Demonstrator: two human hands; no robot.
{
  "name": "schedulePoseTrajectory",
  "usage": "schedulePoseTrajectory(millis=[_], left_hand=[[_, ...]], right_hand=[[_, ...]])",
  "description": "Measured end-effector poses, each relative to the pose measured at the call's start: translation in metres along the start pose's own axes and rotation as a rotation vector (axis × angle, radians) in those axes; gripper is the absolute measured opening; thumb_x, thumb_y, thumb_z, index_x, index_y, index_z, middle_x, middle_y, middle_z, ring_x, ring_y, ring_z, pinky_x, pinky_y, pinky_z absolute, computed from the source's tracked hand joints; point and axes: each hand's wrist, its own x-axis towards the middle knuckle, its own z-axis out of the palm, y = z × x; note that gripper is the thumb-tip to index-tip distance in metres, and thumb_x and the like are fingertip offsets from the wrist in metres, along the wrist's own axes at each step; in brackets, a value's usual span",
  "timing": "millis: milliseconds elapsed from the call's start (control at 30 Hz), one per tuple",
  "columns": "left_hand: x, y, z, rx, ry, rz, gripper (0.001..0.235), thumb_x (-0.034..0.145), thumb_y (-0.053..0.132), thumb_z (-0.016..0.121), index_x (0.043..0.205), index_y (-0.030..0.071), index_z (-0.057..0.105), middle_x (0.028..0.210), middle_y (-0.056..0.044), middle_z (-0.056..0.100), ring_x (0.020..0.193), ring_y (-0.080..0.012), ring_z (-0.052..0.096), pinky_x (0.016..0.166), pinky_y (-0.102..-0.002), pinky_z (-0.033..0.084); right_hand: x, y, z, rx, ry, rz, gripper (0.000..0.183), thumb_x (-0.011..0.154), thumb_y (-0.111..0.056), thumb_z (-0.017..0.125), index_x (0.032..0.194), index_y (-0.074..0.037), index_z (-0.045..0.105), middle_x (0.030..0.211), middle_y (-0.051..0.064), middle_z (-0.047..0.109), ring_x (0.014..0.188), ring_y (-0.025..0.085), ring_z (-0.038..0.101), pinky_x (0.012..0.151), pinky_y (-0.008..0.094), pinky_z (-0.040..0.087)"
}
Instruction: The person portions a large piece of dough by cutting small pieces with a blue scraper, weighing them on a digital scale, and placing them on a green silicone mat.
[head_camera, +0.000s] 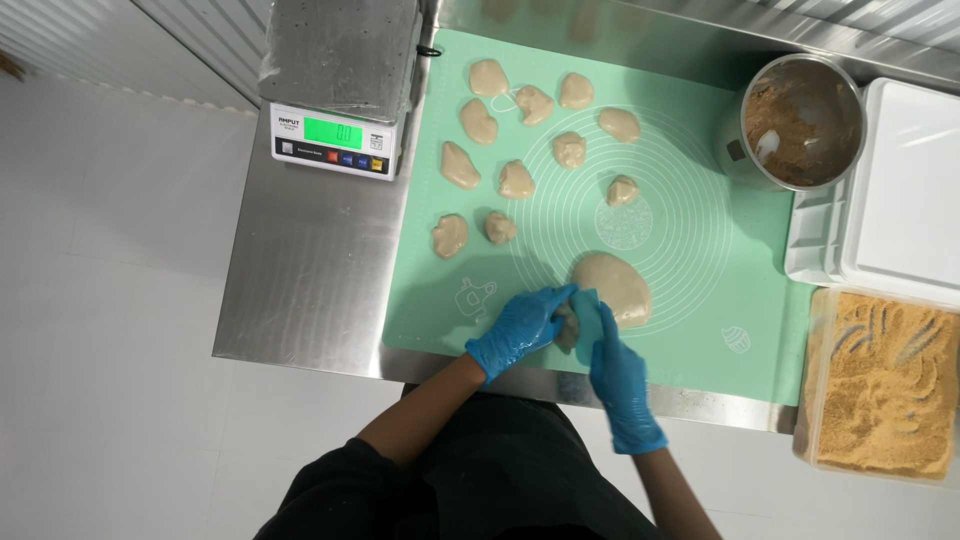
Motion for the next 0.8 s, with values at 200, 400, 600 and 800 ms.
schedulePoseTrajectory(millis=[200, 400, 600, 800], left_hand=[[-0.023, -0.009, -0.006, 0.033, 0.094, -0.026, 0.038, 0.081, 0.022, 0.078, 0.114, 0.007, 0.064, 0.104, -0.014, 0.070, 0.091, -0.0351, 0.069, 0.084, -0.047, 0.054], [-0.026, -0.015, -0.005, -0.061, 0.027, -0.064, 0.042, 0.093, 0.022, 0.071, 0.130, 0.006, 0.060, 0.106, -0.014, 0.069, 0.091, -0.0343, 0.070, 0.085, -0.046, 0.056], [-0.022, -0.017, -0.022, -0.053, -0.020, -0.156, 0.023, 0.097, 0.024, 0.070, 0.114, 0.009, 0.074, 0.105, -0.014, 0.073, 0.090, -0.0319, 0.071, 0.083, -0.043, 0.056], [0.023, -0.064, -0.197, -0.979, 0.543, -0.253, 0.041, 0.098, 0.004, 0.063, 0.139, 0.006, 0.061, 0.125, 0.000, 0.064, 0.111, -0.0080, 0.060, 0.096, -0.025, 0.051]], right_hand=[[0.037, -0.021, 0.003, 0.145, 0.112, 0.045, 0.076, 0.095, -0.003, 0.051, 0.165, -0.017, 0.022, 0.073, 0.020, 0.069, 0.059, 0.034, 0.069, 0.054, 0.044, 0.053], [-0.006, -0.038, -0.025, 0.112, 0.067, 0.156, 0.073, 0.099, -0.009, 0.051, 0.165, -0.021, 0.021, 0.066, 0.017, 0.070, 0.055, 0.031, 0.070, 0.053, 0.042, 0.054], [0.012, -0.040, 0.024, 0.039, 0.163, 0.070, 0.073, 0.100, -0.012, 0.055, 0.165, -0.016, 0.023, 0.071, 0.020, 0.068, 0.059, 0.036, 0.068, 0.056, 0.047, 0.052], [0.025, -0.015, -0.001, 0.161, 0.164, 0.204, 0.078, 0.097, -0.014, 0.058, 0.167, -0.025, 0.024, 0.077, 0.021, 0.071, 0.065, 0.037, 0.069, 0.060, 0.048, 0.052]])
